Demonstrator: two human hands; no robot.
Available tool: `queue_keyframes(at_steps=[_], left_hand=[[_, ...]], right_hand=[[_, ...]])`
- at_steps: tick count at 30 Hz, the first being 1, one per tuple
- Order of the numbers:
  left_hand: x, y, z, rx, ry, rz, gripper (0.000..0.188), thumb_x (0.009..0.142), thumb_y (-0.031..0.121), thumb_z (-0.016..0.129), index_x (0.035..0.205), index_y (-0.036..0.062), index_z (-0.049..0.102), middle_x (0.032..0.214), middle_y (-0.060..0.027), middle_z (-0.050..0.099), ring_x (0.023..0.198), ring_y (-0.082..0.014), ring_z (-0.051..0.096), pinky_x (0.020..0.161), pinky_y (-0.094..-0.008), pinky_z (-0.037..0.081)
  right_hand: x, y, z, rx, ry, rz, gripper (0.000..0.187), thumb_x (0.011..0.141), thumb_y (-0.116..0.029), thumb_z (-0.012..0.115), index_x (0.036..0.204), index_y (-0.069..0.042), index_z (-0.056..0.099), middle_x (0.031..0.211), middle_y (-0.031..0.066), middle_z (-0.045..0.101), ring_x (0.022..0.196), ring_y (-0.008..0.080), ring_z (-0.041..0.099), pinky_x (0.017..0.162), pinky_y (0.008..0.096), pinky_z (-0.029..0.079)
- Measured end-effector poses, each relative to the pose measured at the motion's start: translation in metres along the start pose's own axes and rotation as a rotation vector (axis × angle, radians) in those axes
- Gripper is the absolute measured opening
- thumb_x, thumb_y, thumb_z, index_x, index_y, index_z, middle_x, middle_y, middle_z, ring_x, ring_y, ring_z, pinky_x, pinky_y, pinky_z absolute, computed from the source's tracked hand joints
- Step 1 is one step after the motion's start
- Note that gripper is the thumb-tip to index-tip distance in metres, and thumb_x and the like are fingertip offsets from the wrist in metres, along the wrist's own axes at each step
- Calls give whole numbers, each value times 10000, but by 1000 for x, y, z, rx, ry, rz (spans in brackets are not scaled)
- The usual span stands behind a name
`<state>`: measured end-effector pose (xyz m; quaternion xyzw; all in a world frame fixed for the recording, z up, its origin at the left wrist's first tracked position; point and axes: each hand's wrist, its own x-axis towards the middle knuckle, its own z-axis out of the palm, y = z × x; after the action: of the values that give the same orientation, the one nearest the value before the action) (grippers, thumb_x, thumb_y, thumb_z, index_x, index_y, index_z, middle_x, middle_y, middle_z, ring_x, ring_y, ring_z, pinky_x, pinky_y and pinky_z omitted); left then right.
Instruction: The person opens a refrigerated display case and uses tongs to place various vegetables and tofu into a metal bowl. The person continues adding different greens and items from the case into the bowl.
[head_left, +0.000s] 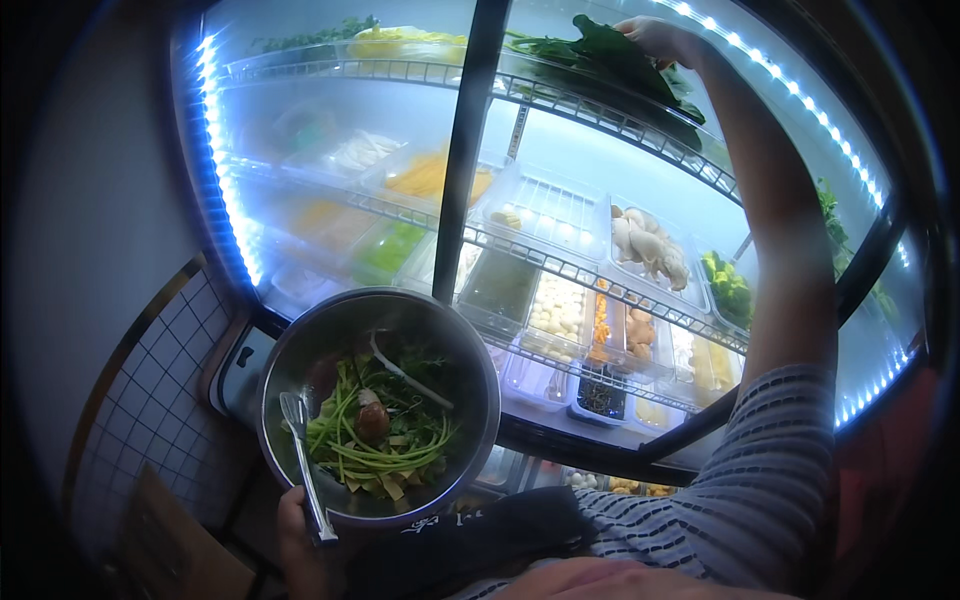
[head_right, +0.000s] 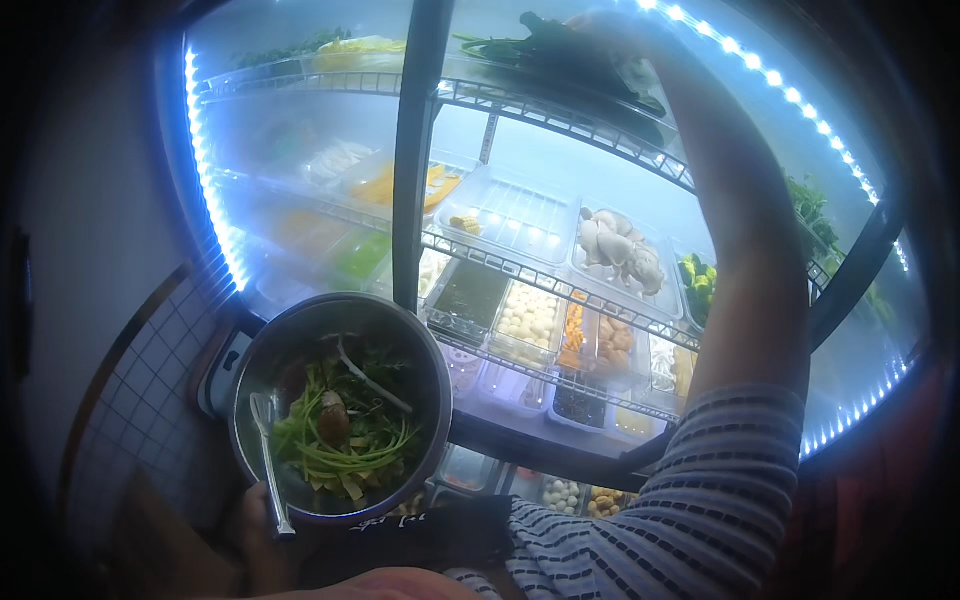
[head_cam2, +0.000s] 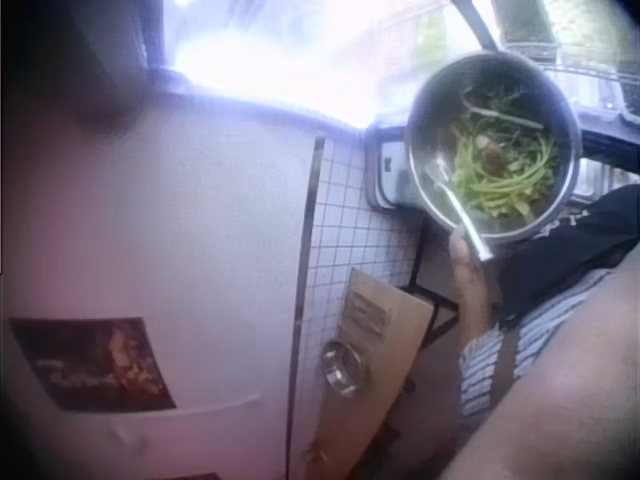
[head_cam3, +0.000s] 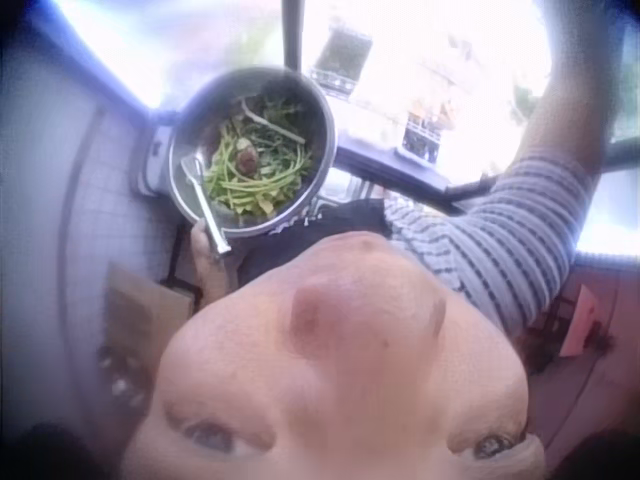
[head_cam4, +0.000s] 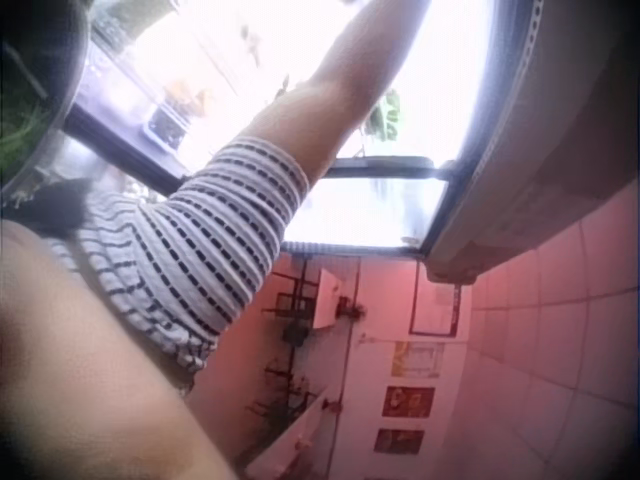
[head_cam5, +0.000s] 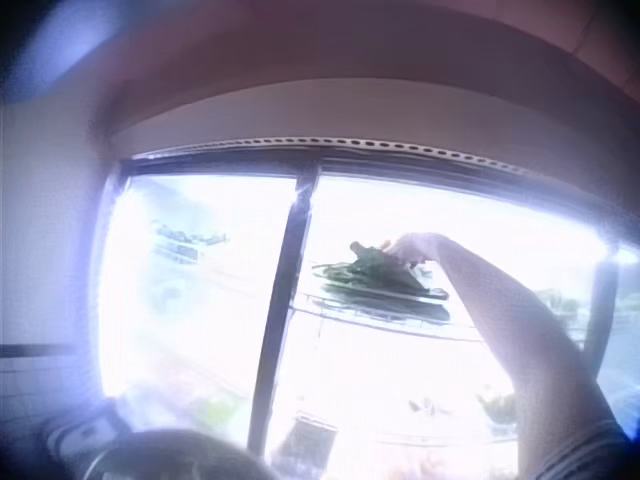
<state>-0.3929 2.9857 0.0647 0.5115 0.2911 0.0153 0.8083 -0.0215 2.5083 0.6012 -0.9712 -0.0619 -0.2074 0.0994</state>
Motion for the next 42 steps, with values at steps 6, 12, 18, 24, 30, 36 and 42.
queue_keyframes(at_steps=[6,12,18,24,30,36,42], left_hand=[[-48,10,51,-199,87,81,286,954,280,501,926,30,638,823,-37,643,740,-136,602,690,-289,492],[-42,7,33,-67,-70,157,318,999,309,503,1086,23,614,960,-41,621,864,-129,594,807,-274,479],[-41,12,58,-213,174,161,275,902,255,513,928,27,665,809,-62,659,707,-183,634,666,-316,516],[-93,42,70,-53,-181,219,521,1014,474,441,1242,9,503,1117,-125,631,990,-223,646,843,-376,559],[-90,34,74,-180,-98,168,513,1017,464,435,1239,9,518,1126,-124,630,1011,-225,634,877,-379,537],[-98,34,80,121,-101,403,526,1011,477,472,1260,15,500,1178,-124,620,1022,-233,639,889,-381,542],[-68,8,57,-267,-28,288,302,972,274,492,1052,35,659,926,-88,679,822,-179,639,783,-331,522]], right_hand=[[-45,-49,-32,-363,-164,-165,580,981,-472,553,1446,-129,502,1455,116,528,1246,268,551,1009,432,466],[-29,-28,30,-234,37,-455,424,950,-403,646,1215,-75,694,1100,133,645,1011,258,633,947,361,470],[10,-25,57,-370,204,-457,429,882,-358,728,1192,-61,716,1022,140,628,970,276,624,901,374,480],[18,-41,65,-292,186,-347,486,858,-367,746,1221,-48,695,1184,182,679,1074,338,642,983,401,479],[15,-4,40,-335,-68,-418,498,871,-381,705,1307,-145,652,1302,139,609,1195,313,571,1029,423,456],[13,28,53,-229,92,-375,677,898,-650,571,1329,-132,635,1388,128,537,1293,312,501,1114,434,384],[35,43,37,62,130,-313,835,886,-769,461,1392,-114,574,1421,166,536,1326,300,494,1152,438,344]])
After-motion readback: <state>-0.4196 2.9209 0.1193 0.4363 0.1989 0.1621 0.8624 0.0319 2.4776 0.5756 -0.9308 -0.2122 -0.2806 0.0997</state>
